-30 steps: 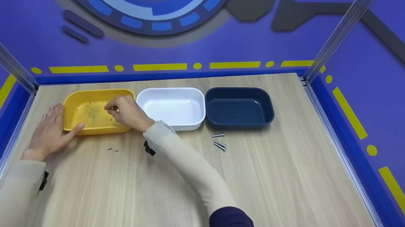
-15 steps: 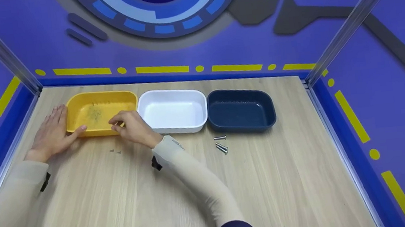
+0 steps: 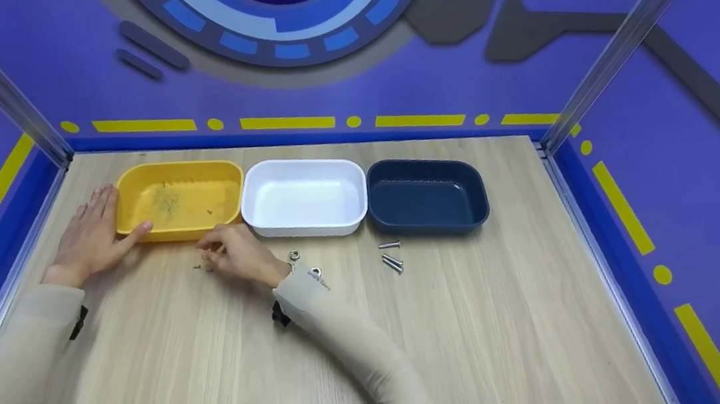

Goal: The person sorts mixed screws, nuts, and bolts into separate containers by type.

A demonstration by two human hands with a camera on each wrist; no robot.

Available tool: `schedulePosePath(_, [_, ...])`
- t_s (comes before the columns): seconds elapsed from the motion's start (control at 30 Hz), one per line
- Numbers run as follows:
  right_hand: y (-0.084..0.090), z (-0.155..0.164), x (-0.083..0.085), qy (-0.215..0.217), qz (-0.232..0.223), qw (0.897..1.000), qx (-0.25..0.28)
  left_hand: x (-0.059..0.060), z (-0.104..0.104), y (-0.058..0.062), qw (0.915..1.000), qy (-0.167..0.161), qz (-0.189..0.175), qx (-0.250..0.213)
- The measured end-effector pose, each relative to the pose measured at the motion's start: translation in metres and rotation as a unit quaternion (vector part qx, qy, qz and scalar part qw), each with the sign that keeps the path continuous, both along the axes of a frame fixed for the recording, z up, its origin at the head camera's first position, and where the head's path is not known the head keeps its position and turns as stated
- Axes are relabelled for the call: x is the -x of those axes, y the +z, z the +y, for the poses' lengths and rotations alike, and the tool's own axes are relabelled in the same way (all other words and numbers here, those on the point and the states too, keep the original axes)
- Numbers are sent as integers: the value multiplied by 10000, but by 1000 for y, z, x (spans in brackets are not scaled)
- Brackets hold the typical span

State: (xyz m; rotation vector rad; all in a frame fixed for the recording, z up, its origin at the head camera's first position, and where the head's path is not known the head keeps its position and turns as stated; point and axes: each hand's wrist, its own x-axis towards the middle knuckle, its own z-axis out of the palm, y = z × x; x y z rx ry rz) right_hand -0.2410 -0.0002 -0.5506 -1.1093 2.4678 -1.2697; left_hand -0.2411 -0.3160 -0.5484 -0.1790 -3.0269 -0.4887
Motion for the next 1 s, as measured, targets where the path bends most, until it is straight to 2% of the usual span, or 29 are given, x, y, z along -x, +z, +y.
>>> schedulePosePath(0.33, [-16, -5, -5, 38, -33, 9998, -181, 0, -1, -2, 10000, 16, -41, -81])
schedulePosePath(0.63, [-23, -7, -5, 81, -172, 9968, -770, 2, 0, 1, 9999, -33, -43, -93])
schedulePosePath(0.77, [-24, -9, -4, 113, -28, 9950, -992, 2, -1, 1, 10000, -42, -41, -53])
schedulePosePath(1.0, [-26, -13, -4, 64, 32, 9939, -1105, 3, -4, -2, 10000, -68, -34, -24])
